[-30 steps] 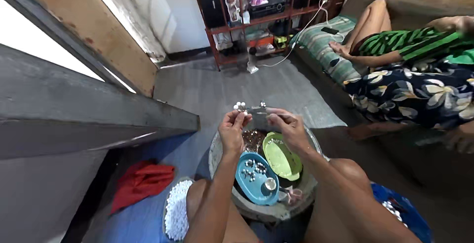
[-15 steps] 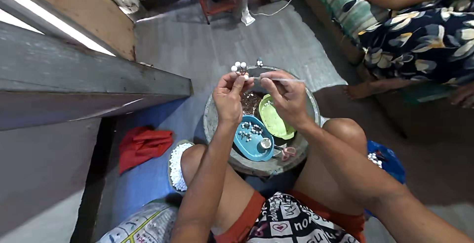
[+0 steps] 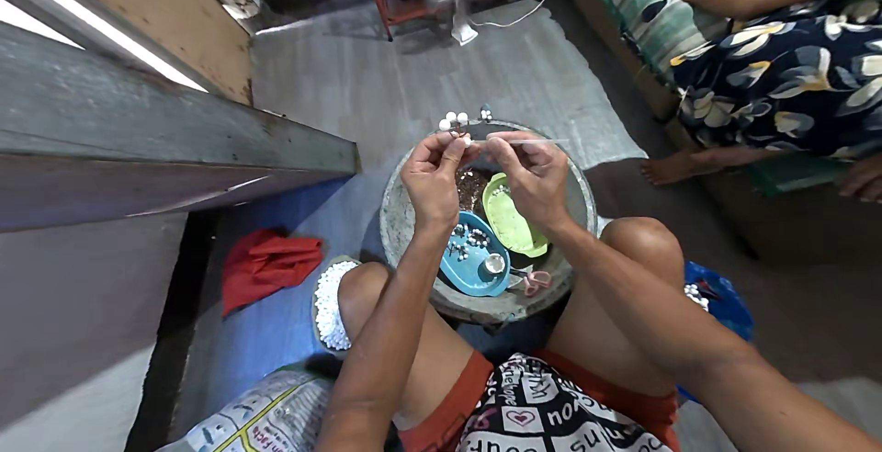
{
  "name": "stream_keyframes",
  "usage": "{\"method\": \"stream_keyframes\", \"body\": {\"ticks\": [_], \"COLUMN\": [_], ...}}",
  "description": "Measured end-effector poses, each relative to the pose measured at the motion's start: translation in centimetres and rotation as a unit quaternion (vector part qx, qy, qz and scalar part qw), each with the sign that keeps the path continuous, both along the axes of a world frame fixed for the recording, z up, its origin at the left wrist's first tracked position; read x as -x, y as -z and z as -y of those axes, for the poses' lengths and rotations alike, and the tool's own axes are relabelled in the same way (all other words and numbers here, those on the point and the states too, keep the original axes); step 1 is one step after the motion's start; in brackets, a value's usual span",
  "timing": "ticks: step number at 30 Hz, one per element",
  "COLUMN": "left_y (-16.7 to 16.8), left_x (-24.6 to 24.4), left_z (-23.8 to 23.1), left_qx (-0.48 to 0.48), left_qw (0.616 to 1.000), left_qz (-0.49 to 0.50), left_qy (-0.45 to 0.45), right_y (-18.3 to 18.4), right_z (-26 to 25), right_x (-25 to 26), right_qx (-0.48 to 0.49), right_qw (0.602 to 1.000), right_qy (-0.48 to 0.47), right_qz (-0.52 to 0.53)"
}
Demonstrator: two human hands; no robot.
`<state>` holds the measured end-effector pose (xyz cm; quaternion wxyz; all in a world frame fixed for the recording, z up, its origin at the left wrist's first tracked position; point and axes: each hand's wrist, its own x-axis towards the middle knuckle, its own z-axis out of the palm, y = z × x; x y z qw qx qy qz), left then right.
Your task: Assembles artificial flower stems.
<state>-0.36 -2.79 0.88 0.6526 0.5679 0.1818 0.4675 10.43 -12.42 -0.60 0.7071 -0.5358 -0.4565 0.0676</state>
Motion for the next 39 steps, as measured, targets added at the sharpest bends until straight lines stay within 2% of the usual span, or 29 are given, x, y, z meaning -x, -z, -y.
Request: {"method": "stream_keyframes", "body": {"ticks": [8, 10, 16, 18, 19, 21, 23, 25, 27, 29, 31, 32, 33, 35, 37, 39], "left_y": [1.3, 1.7, 1.3, 1.2, 1.1, 1.1, 1.3, 1.3, 1.2, 1.0, 0.8, 0.9, 0.8, 0.7, 0.6, 0.6], "left_x": [-0.4, -1.1, -0.5, 0.1, 0.3, 0.7, 0.9, 1.2, 1.6, 2.0, 2.5, 2.8, 3.1, 3.5, 3.9, 4.0], "left_z": [-0.4, -1.1, -2.4, -3.3, -3.4, -3.3, -3.3, -3.2, -3.2, -3.0, -3.0, -3.0, -3.0, -3.1, -3.1, -3.0], "left_qx": [-0.059, -0.028, 0.101, 0.114, 0.120, 0.137, 0.157, 0.179, 0.200, 0.219, 0.238, 0.246, 0.251, 0.261, 0.261, 0.252], "left_qw": [0.998, 0.999, 0.995, 0.993, 0.993, 0.990, 0.986, 0.981, 0.976, 0.971, 0.966, 0.964, 0.962, 0.959, 0.958, 0.961], "left_qz": [-0.021, 0.001, -0.003, -0.004, -0.006, -0.012, -0.007, -0.001, 0.008, 0.013, 0.013, 0.013, 0.012, 0.015, 0.018, 0.016], "left_qy": [-0.019, -0.024, -0.009, -0.005, 0.000, 0.025, 0.060, 0.077, 0.091, 0.098, 0.103, 0.104, 0.107, 0.111, 0.114, 0.116], "right_y": [1.3, 1.5, 0.8, 1.0, 1.6, 4.1, 6.9, 10.0, 13.3, 16.6, 18.1, 18.1, 17.8, 16.0, 13.0, 10.3], "right_z": [-2.0, -2.1, -1.3, -1.1, -1.0, -1.0, -1.4, -1.8, -1.4, -0.4, 0.4, 0.5, 0.2, -0.6, -1.3, -1.6], "right_x": [-0.3, -0.6, -2.9, -4.8, -6.0, -8.4, -9.8, -9.4, -8.4, -7.8, -7.4, -7.2, -7.1, -6.9, -6.0, -5.2], "right_qx": [-0.037, -0.024, -0.007, 0.054, 0.121, 0.298, 0.483, 0.602, 0.671, 0.701, 0.719, 0.712, 0.682, 0.568, 0.444, 0.376], "right_qw": [0.990, 0.989, 0.996, 0.996, 0.991, 0.955, 0.875, 0.794, 0.737, 0.711, 0.693, 0.701, 0.730, 0.822, 0.892, 0.918], "right_qy": [0.000, -0.010, -0.045, -0.023, -0.009, 0.002, -0.002, 0.010, 0.018, 0.028, 0.011, -0.001, -0.011, -0.038, -0.080, -0.113], "right_qz": [-0.134, -0.146, -0.071, -0.064, -0.054, -0.007, 0.044, 0.078, 0.077, 0.055, 0.054, 0.055, 0.048, 0.015, -0.032, -0.050]}}
